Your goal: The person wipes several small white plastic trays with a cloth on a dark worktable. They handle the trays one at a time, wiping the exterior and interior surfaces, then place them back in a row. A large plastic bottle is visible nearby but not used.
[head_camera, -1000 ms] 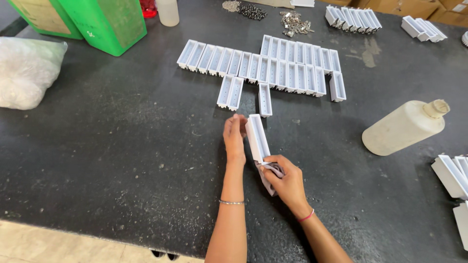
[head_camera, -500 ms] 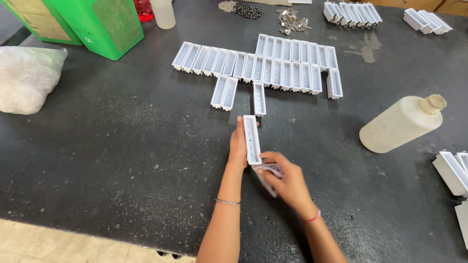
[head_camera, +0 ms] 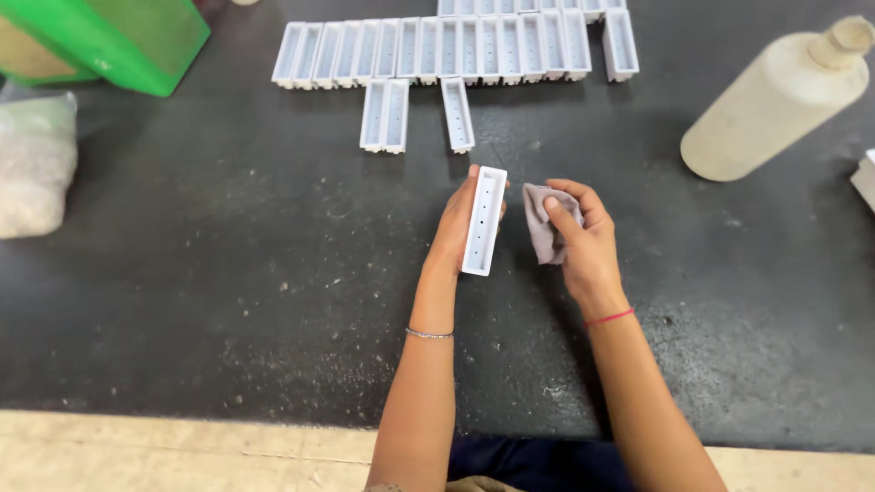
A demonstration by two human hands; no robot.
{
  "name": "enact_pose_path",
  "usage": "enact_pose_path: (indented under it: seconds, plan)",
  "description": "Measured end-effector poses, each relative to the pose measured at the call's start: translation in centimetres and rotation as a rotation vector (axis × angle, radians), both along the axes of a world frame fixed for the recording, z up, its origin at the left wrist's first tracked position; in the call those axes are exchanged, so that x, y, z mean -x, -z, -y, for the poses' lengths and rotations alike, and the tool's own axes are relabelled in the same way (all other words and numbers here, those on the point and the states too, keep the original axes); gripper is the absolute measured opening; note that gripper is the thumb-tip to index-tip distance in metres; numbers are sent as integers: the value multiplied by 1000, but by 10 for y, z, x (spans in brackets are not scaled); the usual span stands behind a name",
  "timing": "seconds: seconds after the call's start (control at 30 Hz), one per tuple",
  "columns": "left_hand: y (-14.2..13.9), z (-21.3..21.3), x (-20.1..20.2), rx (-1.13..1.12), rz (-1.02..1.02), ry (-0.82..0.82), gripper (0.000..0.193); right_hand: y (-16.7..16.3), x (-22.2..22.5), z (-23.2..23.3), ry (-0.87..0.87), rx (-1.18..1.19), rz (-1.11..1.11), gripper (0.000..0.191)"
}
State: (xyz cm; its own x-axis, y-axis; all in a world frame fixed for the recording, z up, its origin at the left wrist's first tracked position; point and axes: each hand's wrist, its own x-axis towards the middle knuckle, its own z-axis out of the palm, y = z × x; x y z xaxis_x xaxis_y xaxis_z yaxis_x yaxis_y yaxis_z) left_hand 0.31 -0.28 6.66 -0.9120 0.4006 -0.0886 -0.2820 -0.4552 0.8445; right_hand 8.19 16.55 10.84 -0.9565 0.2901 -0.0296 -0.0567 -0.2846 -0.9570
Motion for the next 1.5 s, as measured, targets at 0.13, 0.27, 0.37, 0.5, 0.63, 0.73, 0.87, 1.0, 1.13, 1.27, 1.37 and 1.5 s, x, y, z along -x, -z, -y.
enact_pose_path:
  seconds: [0.13, 0.27, 0.37, 0.5, 0.63, 0.73, 0.87, 1.0, 1.13, 1.27, 1.37, 1.5]
  plan:
    - [-5, -6, -3, 128, 70, -36, 58, 1, 0, 1, 107, -173, -53, 30]
    - [1, -12, -2, 162, 51, -44, 49, -6, -4, 4, 166, -446, -286, 29]
    - [4, -15, -3, 181, -4, -44, 47, -17, -11, 6, 238, -646, -352, 28]
    - [4, -22, -5, 232, -17, -73, 38, -28, -15, 15, 241, -722, -396, 28]
    - [13, -27, -10, 164, -130, -20, 33, -25, -19, 19, 213, -831, -422, 30]
    - [20, -25, -7, 136, -164, -31, 30, -18, -20, 18, 208, -931, -487, 33]
    - [20, -14, -2, 42, -117, -174, 31, -14, -22, 25, 7, -982, -563, 40]
    - [8, 9, 10, 35, 42, -378, 38, -19, -30, 35, -333, -991, -542, 42]
    - [4, 29, 13, 10, 63, -417, 48, -28, -33, 32, -518, -994, -501, 36]
    - [9, 40, 15, -143, 36, -313, 57, -33, -29, 21, -538, -971, -488, 33]
    - [14, 43, 18, -254, 29, -257, 58, -33, -27, 16, -509, -989, -462, 30]
    - [16, 42, 18, -203, 38, -280, 59, -31, -27, 17, -542, -996, -453, 28]
